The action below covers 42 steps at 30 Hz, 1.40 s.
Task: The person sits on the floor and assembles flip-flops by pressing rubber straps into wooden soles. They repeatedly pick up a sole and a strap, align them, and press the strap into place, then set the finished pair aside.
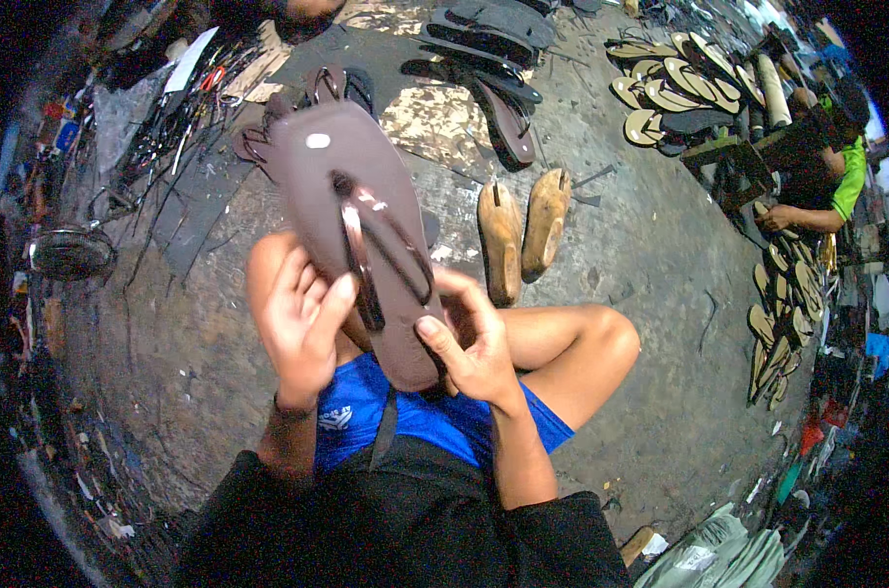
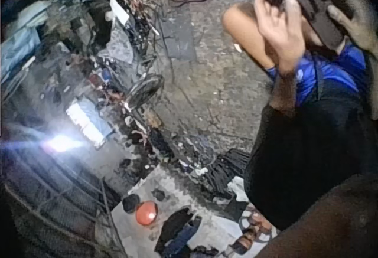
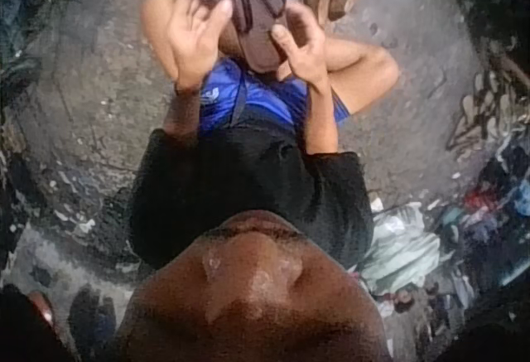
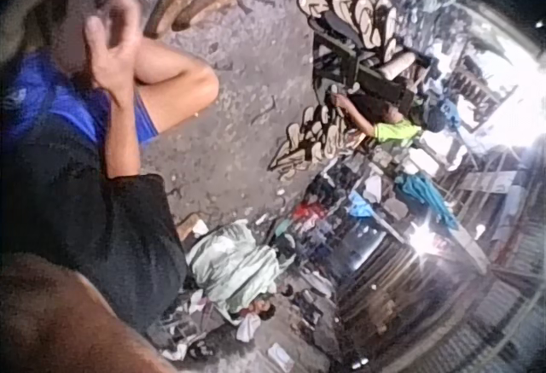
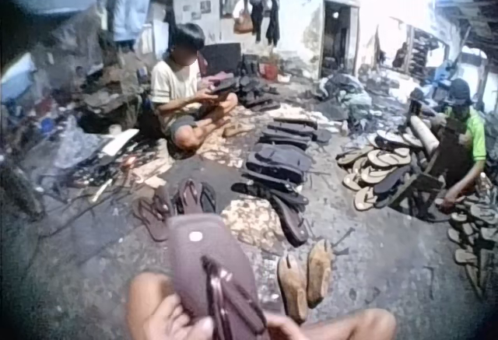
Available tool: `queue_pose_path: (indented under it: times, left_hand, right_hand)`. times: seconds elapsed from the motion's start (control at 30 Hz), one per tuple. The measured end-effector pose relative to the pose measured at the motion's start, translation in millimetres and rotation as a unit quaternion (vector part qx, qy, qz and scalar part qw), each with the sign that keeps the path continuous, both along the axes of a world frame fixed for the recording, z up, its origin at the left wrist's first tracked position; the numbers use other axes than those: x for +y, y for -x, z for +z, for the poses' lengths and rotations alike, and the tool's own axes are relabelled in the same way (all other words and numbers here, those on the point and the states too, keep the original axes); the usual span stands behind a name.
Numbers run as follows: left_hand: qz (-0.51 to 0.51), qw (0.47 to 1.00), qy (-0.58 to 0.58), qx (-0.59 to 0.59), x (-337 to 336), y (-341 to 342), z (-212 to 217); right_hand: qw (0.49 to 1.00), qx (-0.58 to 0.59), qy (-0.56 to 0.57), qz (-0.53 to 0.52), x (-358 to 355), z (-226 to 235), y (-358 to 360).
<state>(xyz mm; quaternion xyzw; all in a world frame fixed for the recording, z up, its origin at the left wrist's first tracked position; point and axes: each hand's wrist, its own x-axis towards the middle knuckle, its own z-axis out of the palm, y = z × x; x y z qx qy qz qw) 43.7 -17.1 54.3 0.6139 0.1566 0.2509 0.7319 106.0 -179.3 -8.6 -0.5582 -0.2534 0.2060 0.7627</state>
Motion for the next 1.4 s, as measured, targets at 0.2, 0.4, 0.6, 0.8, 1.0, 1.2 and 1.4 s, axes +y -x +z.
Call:
queue_pose_path:
  times: [0.2, 0.4, 0.6, 0.8, 1.0, 1.2, 1.4]
  left_hand:
    - [-0.143, 0.988, 0.049, 0.028, 4, 0, -26]
    - [-0.153, 0.984, 0.087, 0.024, 5, -3, -36]
    - [-0.183, 0.982, 0.053, -0.005, 2, 2, -25]
    - [-0.188, 0.98, 0.066, -0.004, -2, 6, -25]
    - [-0.194, 0.979, 0.064, -0.009, -1, 3, -25]
    - [-0.151, 0.988, 0.02, -0.021, 7, 1, -26]
    - [-0.149, 0.987, 0.004, -0.061, 4, 4, -30]
  right_hand:
    - [0.967, 0.254, -0.006, -0.03, 9, -1, 11]
    - [0.854, 0.442, -0.248, 0.12, 2, -16, 14]
    - [0.861, 0.396, -0.266, 0.176, 1, -30, 14]
    - [0.878, 0.36, -0.234, 0.212, -4, -30, 7]
    - [0.878, 0.364, -0.196, 0.24, -14, -25, -4]
    - [0.931, 0.325, -0.114, 0.121, -5, -11, 7]
    - [0.952, 0.285, -0.077, 0.087, 1, 13, 13]
